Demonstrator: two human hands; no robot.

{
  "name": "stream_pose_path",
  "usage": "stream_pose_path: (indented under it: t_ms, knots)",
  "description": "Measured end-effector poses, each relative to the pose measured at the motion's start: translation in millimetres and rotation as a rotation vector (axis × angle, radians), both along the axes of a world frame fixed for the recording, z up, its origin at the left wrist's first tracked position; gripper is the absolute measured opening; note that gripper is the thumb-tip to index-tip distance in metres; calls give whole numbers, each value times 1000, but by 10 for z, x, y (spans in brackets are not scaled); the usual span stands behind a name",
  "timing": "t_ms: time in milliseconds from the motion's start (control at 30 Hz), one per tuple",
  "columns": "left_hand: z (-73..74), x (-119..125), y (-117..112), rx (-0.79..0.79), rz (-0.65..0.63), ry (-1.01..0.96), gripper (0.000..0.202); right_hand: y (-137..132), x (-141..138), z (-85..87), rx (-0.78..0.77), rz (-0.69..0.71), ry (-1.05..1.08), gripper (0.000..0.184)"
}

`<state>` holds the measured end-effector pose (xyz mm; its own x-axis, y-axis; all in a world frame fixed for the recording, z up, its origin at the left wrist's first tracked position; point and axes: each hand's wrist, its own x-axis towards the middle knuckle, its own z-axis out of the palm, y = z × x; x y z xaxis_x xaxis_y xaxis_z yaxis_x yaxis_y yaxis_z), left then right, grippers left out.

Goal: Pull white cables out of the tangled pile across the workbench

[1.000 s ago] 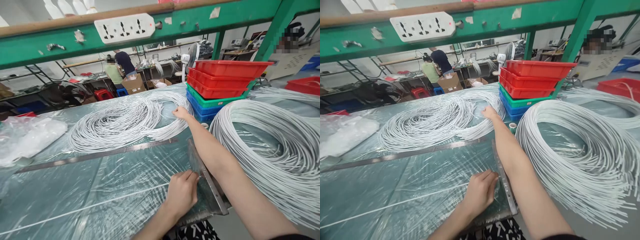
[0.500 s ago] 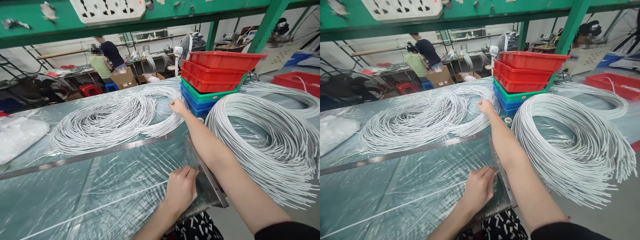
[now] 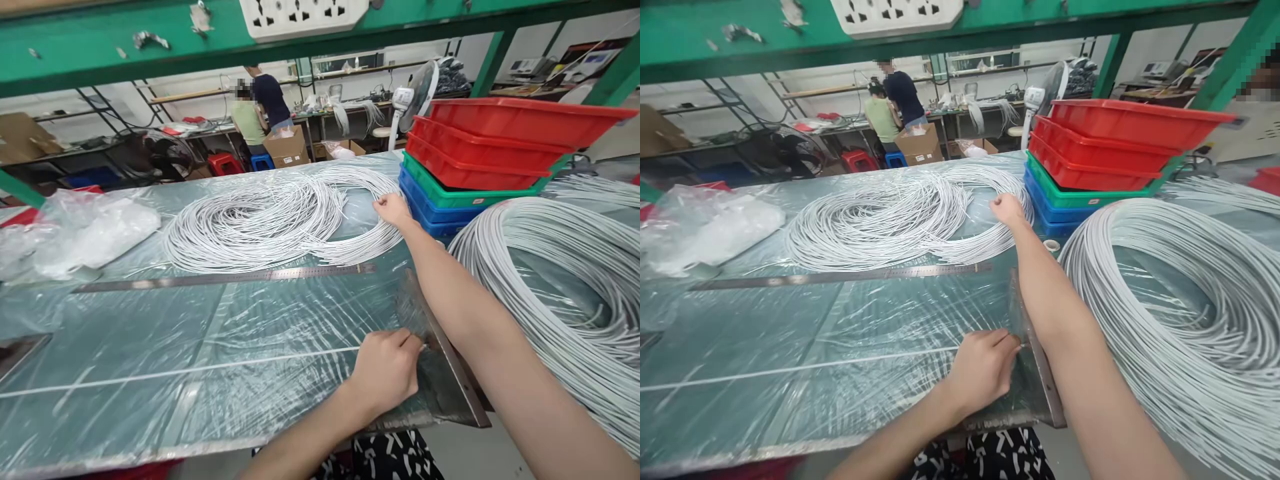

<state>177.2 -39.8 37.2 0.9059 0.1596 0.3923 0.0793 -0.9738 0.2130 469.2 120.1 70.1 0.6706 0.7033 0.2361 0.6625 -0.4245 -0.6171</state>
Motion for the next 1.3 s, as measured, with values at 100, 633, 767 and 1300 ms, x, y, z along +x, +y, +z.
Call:
stream_pose_path:
  t_ms: [100, 633, 767, 1300]
  knots:
    - [1, -4, -2, 1, -17, 25, 12, -10, -6, -10, 4, 1, -10, 20]
    - [1, -2, -26, 17, -12, 40, 13, -30, -56, 8, -27, 5, -4, 19]
    - [-18, 0, -36, 30, -1, 38, 11, -27, -57, 23, -16, 9, 5, 20]
    - [29, 13, -52, 39, 11, 119, 10, -13, -35, 30, 9, -13, 76, 22]
